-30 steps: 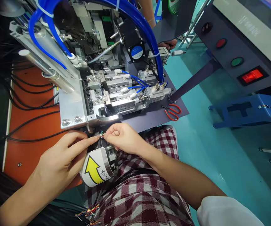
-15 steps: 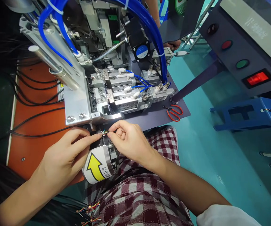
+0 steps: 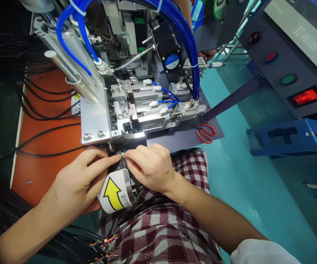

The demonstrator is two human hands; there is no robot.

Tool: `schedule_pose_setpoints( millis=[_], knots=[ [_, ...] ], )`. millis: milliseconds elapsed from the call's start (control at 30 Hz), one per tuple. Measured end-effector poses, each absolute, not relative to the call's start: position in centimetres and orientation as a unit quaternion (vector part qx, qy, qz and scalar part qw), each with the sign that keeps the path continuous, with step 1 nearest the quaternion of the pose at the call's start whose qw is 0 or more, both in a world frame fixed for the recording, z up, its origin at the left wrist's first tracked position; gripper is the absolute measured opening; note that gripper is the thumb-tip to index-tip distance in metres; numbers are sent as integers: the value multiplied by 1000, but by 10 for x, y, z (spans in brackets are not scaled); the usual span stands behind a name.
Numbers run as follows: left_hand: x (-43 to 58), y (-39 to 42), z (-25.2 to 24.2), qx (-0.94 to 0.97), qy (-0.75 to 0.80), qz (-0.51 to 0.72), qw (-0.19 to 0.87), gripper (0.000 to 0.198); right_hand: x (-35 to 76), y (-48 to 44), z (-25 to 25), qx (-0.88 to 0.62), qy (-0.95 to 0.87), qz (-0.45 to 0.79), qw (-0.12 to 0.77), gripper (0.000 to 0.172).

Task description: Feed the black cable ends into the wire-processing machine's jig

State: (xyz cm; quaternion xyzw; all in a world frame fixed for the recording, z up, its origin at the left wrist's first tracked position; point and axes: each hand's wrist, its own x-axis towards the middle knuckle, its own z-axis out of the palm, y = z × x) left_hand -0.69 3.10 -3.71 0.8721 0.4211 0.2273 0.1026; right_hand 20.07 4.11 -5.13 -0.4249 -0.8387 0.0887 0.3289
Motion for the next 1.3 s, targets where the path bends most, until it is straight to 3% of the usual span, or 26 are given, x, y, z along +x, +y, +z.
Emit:
schedule_pose_setpoints(
  millis=[500, 1133, 1300],
  knots=[
    [-9, 29, -39, 873, 422, 221, 103, 30, 192, 41, -53, -475, -773, 216, 362, 9],
    [-8, 30, -38, 872, 422, 230, 93, 28, 190, 39, -50, -529, -752, 239, 312, 11],
    [-7, 31, -38, 873, 421, 229, 95, 28, 190, 38, -44, -575, -682, 340, 299, 9]
  ],
)
